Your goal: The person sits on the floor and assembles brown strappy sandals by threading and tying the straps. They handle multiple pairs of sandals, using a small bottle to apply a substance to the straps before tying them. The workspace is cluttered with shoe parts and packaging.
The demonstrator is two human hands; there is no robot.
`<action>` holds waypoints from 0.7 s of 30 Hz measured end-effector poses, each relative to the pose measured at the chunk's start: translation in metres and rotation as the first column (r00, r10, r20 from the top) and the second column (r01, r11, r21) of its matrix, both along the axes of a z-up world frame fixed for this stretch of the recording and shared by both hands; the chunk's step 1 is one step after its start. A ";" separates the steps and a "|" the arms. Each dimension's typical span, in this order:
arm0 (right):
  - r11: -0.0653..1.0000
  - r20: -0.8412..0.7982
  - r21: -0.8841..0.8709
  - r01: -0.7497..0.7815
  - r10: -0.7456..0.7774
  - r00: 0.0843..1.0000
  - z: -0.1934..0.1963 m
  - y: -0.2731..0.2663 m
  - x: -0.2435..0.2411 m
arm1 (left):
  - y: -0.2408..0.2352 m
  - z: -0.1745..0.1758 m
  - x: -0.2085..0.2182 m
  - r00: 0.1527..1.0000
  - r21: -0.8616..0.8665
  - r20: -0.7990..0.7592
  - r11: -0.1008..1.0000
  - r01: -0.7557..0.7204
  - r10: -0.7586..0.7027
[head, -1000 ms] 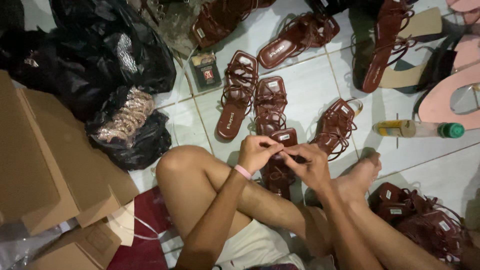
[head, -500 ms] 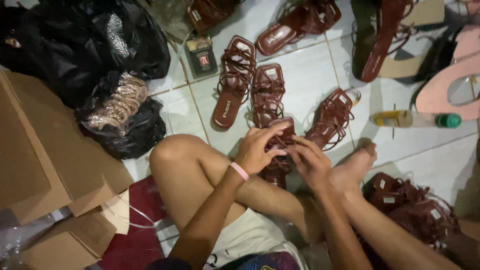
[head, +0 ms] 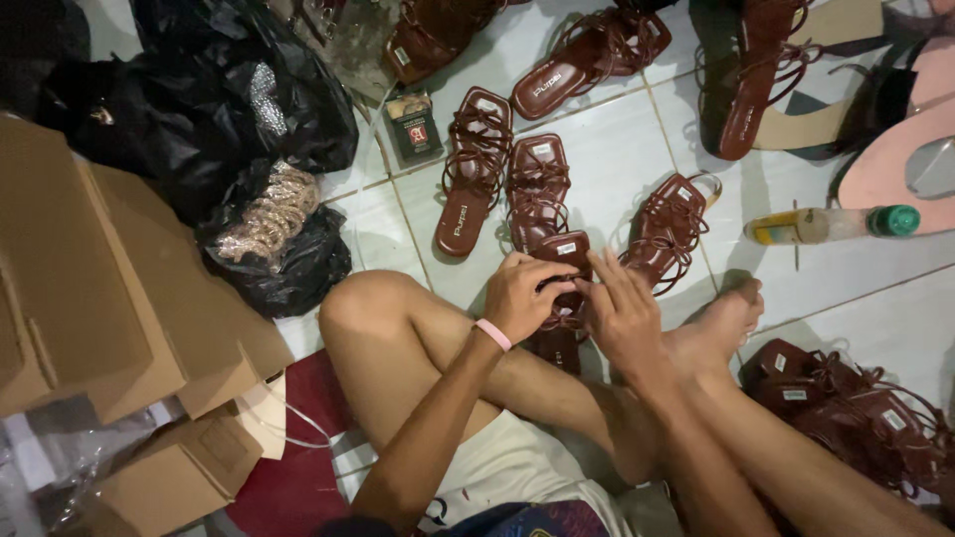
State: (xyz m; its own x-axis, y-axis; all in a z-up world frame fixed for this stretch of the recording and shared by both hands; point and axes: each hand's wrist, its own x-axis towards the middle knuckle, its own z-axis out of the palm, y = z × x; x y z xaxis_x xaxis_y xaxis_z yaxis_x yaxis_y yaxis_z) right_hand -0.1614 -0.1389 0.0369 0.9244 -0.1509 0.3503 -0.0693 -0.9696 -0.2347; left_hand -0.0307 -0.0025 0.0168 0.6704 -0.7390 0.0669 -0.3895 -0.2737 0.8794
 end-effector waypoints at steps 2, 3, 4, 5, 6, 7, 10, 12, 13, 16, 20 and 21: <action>0.995 -0.080 -0.103 -0.015 0.007 0.997 0.008 -0.003 0.003 | 0.000 0.003 0.001 1.000 0.030 -0.014 1.000 0.007 -0.007; 0.991 -0.147 -0.134 -0.029 0.010 0.989 0.013 -0.005 0.003 | -0.001 0.004 0.001 1.000 0.043 -0.022 0.999 0.012 -0.011; 0.985 -0.216 -0.164 -0.047 0.011 0.976 0.017 -0.007 0.003 | -0.002 0.005 0.000 0.999 0.070 -0.032 0.997 0.021 -0.019; 0.980 -0.253 -0.193 -0.051 0.001 0.968 0.021 -0.008 0.005 | -0.003 0.005 0.001 0.999 0.096 -0.042 0.995 0.031 -0.028; 0.973 -0.291 -0.222 -0.056 -0.012 0.957 0.023 -0.009 0.006 | -0.004 0.005 0.000 0.998 0.121 -0.054 0.992 0.044 -0.037; 0.966 -0.329 -0.252 -0.061 -0.026 0.944 0.026 -0.010 0.007 | -0.004 0.005 -0.001 0.998 0.089 -0.041 0.995 0.048 -0.045; 0.983 -0.382 -0.166 -0.077 0.007 0.924 0.034 -0.012 0.011 | -0.006 0.002 0.002 0.998 0.023 -0.005 0.998 0.056 -0.056; 0.980 -0.430 -0.180 -0.090 0.004 0.903 0.038 -0.014 0.015 | -0.007 0.000 0.004 0.998 0.030 -0.020 0.997 0.066 -0.065; 0.978 -0.456 -0.184 -0.095 0.001 0.890 0.039 -0.014 0.016 | -0.004 0.000 0.005 0.996 0.056 -0.038 0.995 0.085 -0.083; 0.985 -0.379 -0.058 -0.161 0.128 0.917 0.045 -0.021 0.014 | -0.003 -0.001 0.021 0.962 0.063 -0.229 0.984 0.168 -0.149; 0.899 -0.225 0.437 0.032 0.075 0.971 0.044 -0.023 -0.009 | 0.003 -0.013 0.047 0.832 -0.026 -0.481 0.953 0.303 -0.278; 0.823 -0.241 0.549 0.143 -0.008 0.970 0.039 -0.020 -0.015 | 0.003 -0.018 0.048 0.831 -0.030 -0.452 0.936 0.350 -0.325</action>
State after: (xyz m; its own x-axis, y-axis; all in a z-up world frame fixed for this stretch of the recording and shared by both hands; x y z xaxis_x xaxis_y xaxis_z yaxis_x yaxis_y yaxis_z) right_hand -0.1764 -0.1591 0.0756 0.9435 -0.3305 -0.0257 -0.2520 -0.6646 -0.7034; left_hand 0.0174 0.0006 -0.0007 0.3273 -0.9186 -0.2216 -0.0386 -0.2473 0.9682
